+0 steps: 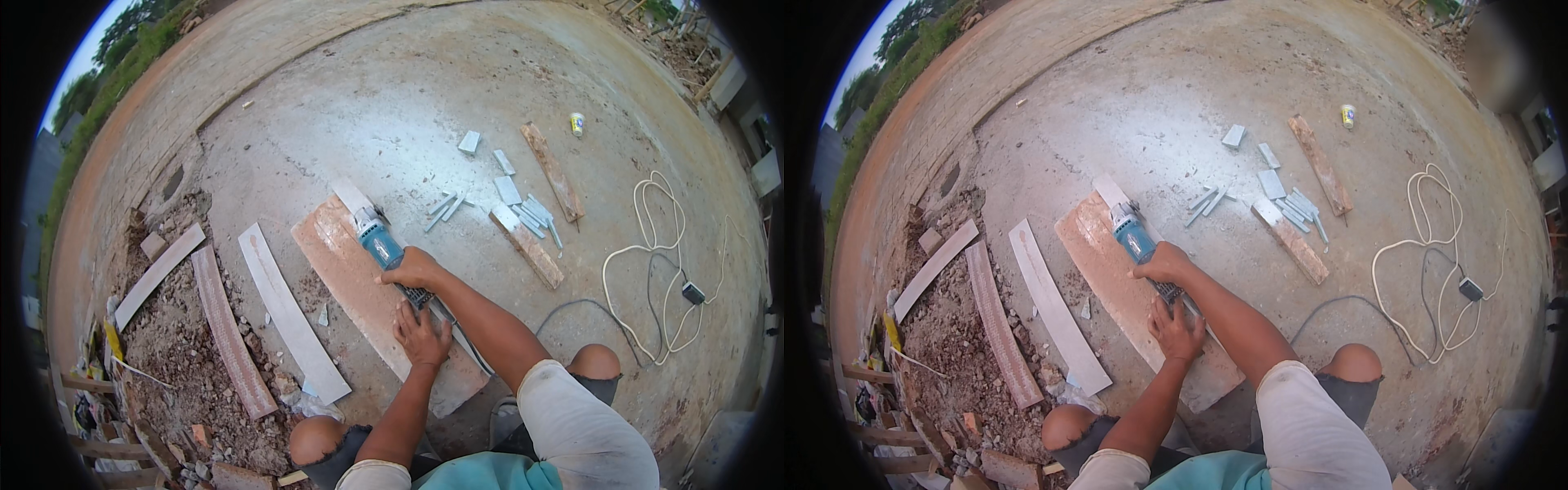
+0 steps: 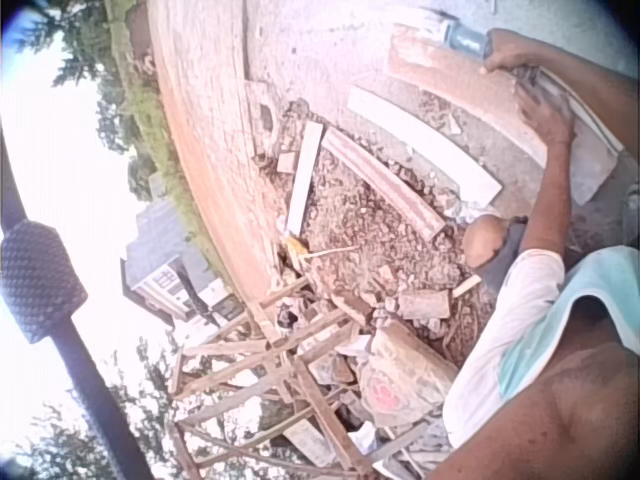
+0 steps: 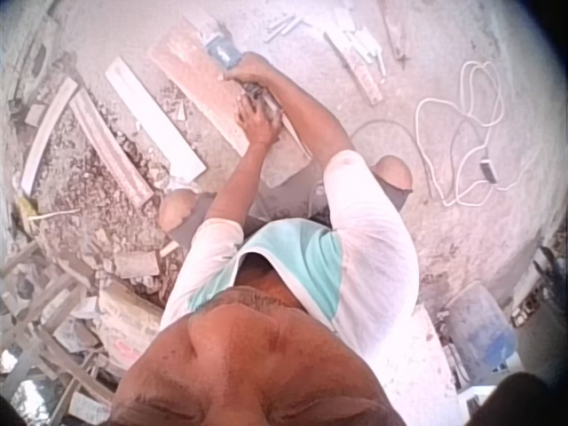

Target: The person uses a handheld grinder to cut a thin piece of stone or tile while holding it against a larger stone block for support.

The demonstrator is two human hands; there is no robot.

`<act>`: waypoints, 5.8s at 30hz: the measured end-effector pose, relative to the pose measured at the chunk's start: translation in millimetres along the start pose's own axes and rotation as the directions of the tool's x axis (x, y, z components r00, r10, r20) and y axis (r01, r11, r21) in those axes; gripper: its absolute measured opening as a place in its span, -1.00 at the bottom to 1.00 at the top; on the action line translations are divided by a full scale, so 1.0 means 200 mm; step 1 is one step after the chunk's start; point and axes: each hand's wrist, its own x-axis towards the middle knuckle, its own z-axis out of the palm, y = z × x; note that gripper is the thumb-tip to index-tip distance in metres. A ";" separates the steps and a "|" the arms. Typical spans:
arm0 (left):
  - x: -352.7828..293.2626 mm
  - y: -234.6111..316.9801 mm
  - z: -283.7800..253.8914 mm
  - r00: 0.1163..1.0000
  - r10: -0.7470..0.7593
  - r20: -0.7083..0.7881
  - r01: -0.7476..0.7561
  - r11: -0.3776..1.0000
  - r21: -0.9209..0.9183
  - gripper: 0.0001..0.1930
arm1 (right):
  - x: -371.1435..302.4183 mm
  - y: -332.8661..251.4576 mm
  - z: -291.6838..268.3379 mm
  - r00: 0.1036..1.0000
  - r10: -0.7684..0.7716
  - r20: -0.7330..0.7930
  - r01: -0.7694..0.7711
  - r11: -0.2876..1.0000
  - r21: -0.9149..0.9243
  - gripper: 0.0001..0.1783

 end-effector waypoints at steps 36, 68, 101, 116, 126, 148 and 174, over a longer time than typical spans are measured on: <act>0.00 -0.02 0.02 1.000 0.013 -0.001 -0.013 1.000 0.003 -0.42 | -0.04 0.04 0.02 1.000 0.005 -0.021 -0.005 1.000 -0.016 0.00; 0.00 -0.02 0.03 0.999 0.019 -0.037 -0.018 1.000 0.022 -0.39 | -0.09 0.07 0.04 0.999 0.013 -0.032 -0.014 1.000 -0.021 -0.02; -0.25 0.07 -0.04 0.975 0.223 -0.014 -0.223 0.975 0.018 -0.05 | -0.84 0.28 -0.37 0.970 0.050 -0.238 0.025 0.953 0.302 -0.40; -0.33 0.11 -0.05 0.931 0.348 0.113 -0.347 0.937 -0.031 0.10 | -0.50 0.13 -0.20 0.990 -0.004 -0.139 0.033 0.978 0.208 -0.25; -0.38 0.20 -0.03 0.892 0.379 0.248 -0.372 0.925 -0.074 0.05 | -0.48 0.15 -0.26 0.994 0.010 -0.104 0.011 0.980 0.198 -0.15; -0.16 0.04 -0.03 0.807 0.564 0.177 -0.563 0.824 -0.063 -0.29 | -0.53 0.24 -0.31 0.987 0.010 -0.161 0.036 0.959 0.280 -0.29; -0.16 0.02 0.01 0.922 0.317 0.220 -0.321 0.947 -0.022 -0.21 | 0.08 -0.05 -0.05 0.999 0.024 -0.045 -0.020 0.994 0.105 0.07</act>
